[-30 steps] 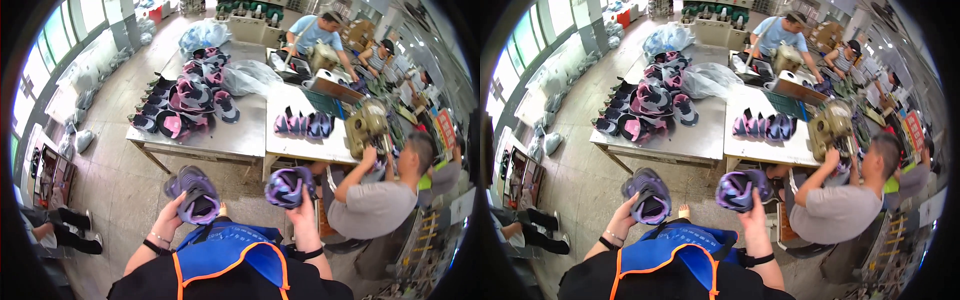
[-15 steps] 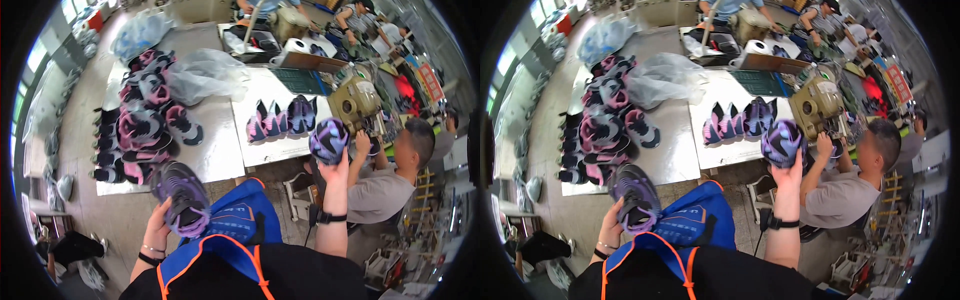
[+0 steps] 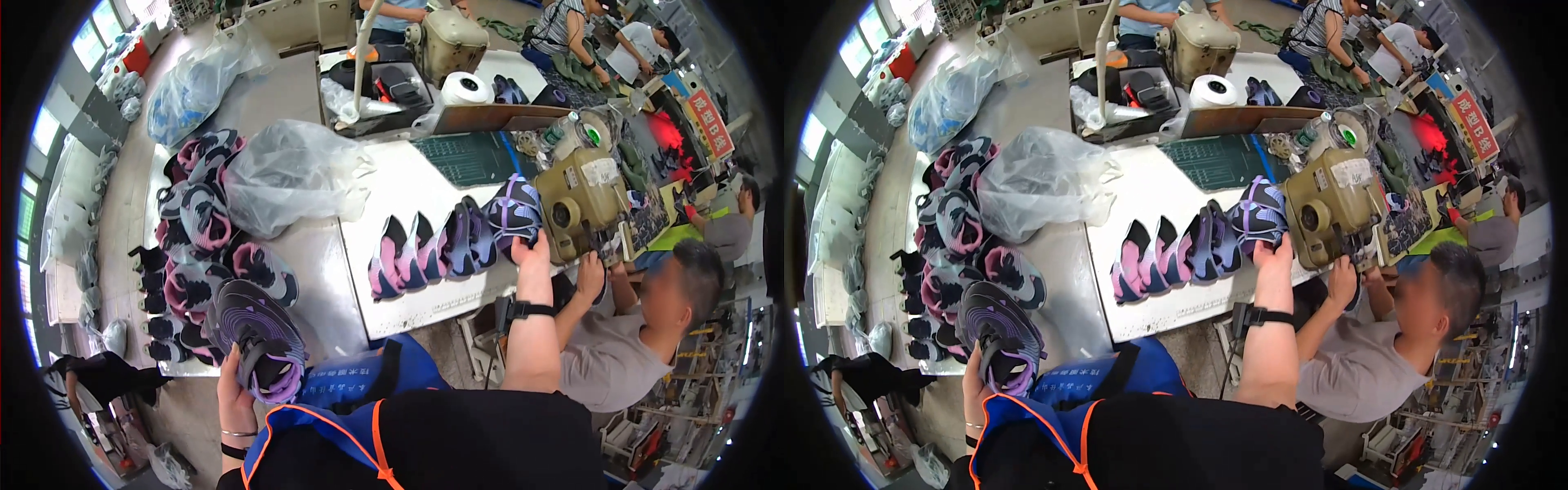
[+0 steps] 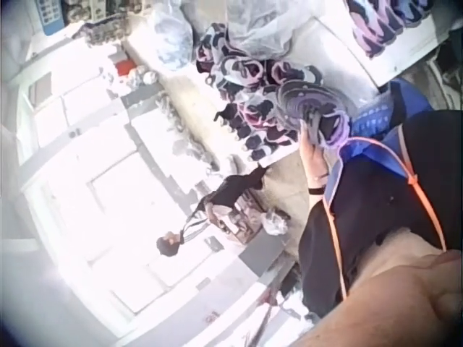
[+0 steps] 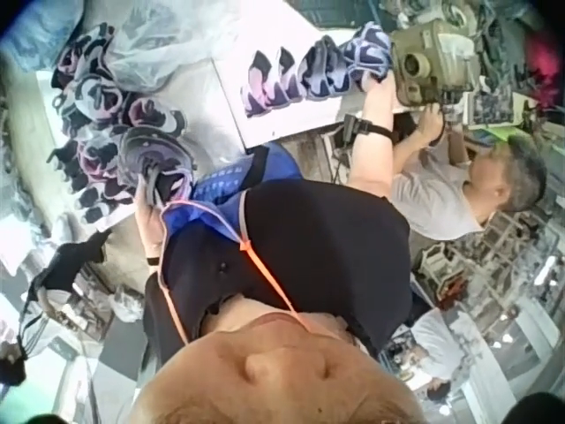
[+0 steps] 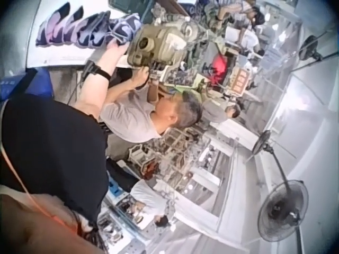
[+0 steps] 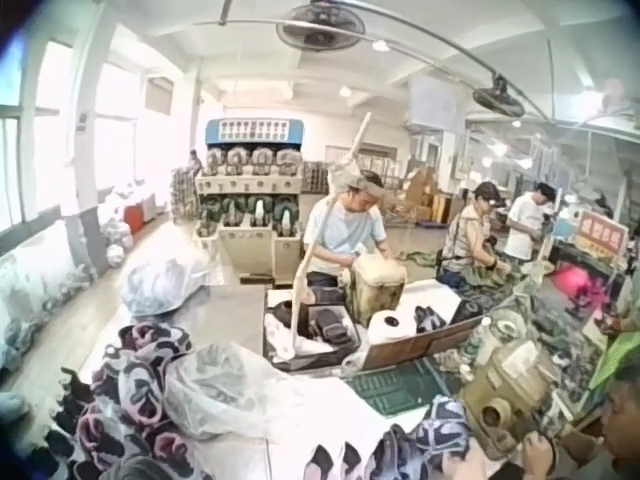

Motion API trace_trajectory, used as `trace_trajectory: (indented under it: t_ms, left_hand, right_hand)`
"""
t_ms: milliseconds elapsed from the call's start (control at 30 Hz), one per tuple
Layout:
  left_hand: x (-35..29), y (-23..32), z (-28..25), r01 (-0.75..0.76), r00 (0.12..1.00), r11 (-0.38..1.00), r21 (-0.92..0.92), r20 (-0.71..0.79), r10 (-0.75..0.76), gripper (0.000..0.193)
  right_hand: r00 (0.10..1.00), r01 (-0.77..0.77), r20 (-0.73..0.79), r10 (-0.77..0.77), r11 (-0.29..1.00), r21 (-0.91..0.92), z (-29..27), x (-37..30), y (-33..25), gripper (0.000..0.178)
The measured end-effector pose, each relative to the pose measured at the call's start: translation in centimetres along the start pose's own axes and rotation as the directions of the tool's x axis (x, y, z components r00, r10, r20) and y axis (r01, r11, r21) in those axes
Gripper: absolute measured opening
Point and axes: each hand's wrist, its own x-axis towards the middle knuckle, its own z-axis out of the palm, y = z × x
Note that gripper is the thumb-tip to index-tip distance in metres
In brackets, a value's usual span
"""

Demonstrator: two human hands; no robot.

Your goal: Operating a lasting machine to shape and attach shoe uppers to lasts.

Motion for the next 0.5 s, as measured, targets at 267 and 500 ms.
trace_trajectory:
  t_ms: [267, 500]
  left_hand:
    - [4.6, 1.0, 15.8, -0.105, 0.979, 0.939, 0.327, 0.202, 0.038, 0.039]
    - [7.2, -4.8, 24.2, -0.249, 0.643, 0.912, 0.324, 0.76, -0.094, 0.068]
  right_hand:
    - [0.792, 0.501, 0.611, 0.023, 0.548, -0.67, 1.8, -15.5, 12.9, 0.05]
    - [0.343, -0.004, 0.407, 0.847, 0.434, -0.901, 2.2, -12.8, 11.1, 0.059]
